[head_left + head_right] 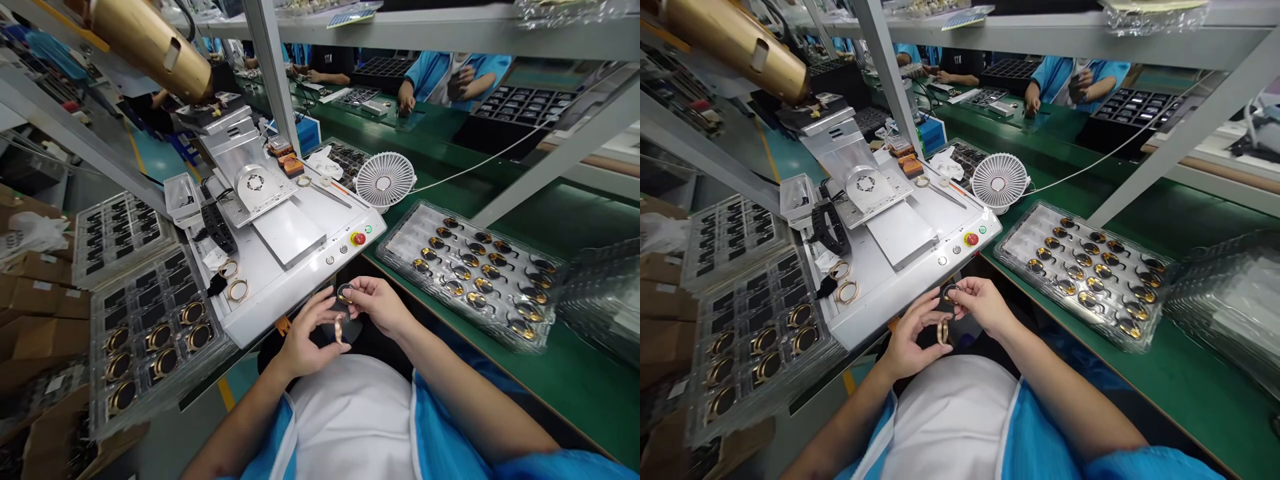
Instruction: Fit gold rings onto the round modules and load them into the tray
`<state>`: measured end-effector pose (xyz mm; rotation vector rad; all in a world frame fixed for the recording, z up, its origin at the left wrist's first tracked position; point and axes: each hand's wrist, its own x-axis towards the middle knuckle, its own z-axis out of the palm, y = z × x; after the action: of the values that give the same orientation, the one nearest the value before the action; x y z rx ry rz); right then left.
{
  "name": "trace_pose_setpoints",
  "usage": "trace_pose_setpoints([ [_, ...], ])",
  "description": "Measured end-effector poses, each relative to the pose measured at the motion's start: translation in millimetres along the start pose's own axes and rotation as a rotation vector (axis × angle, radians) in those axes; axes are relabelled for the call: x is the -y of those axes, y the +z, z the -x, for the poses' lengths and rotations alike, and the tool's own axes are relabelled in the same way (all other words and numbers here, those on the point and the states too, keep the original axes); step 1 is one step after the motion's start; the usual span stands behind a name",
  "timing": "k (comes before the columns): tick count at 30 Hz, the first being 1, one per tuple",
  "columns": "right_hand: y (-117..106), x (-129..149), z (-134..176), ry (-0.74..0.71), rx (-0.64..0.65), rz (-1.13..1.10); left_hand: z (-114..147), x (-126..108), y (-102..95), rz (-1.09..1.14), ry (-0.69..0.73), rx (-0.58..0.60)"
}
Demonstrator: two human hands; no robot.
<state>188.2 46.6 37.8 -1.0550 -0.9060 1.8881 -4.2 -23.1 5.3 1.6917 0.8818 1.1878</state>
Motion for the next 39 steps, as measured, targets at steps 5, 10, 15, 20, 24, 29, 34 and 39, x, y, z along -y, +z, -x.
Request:
trace_pose_setpoints([
  [5, 8.1, 7.3, 11.2, 0.072, 0.082, 0.023, -2.6, 5.0, 2.3, 0.396, -0.109, -0.277],
  [10, 27.8, 4.5, 23.7, 0.116, 0.115, -0.017, -3.4, 9.2, 7.1, 0.506, -0.138, -0.335],
  [15, 41.0, 3.6, 30.4, -0.02, 0.029, 0.044, -0.7, 10.4, 8.1, 0.472, -0.122, -0.364],
  [20, 48.9, 5.6, 32.8, -0.111, 0.005, 0.137, 0.5, 10.0, 6.8, 0.434, -0.09, -0.381],
  [24, 52.8, 6.8, 33.1, -0.122, 0.009, 0.159, 1.4, 8.6, 6.3, 0.43, -0.085, -0.398],
  [29, 53.4, 9.8, 33.7, -0.105, 0.024, 0.165, 1.7, 7.0, 6.2, 0.402, -0.113, -0.426],
  [34, 53.0, 8.6, 33.1, -0.1, 0.036, 0.144, 0.5, 7.6, 7.5, 0.417, -0.089, -0.44],
  [39, 47.1, 6.1, 27.6, -0.042, 0.059, 0.082, 0.9, 7.1, 7.6, 0.406, -0.113, -0.482],
])
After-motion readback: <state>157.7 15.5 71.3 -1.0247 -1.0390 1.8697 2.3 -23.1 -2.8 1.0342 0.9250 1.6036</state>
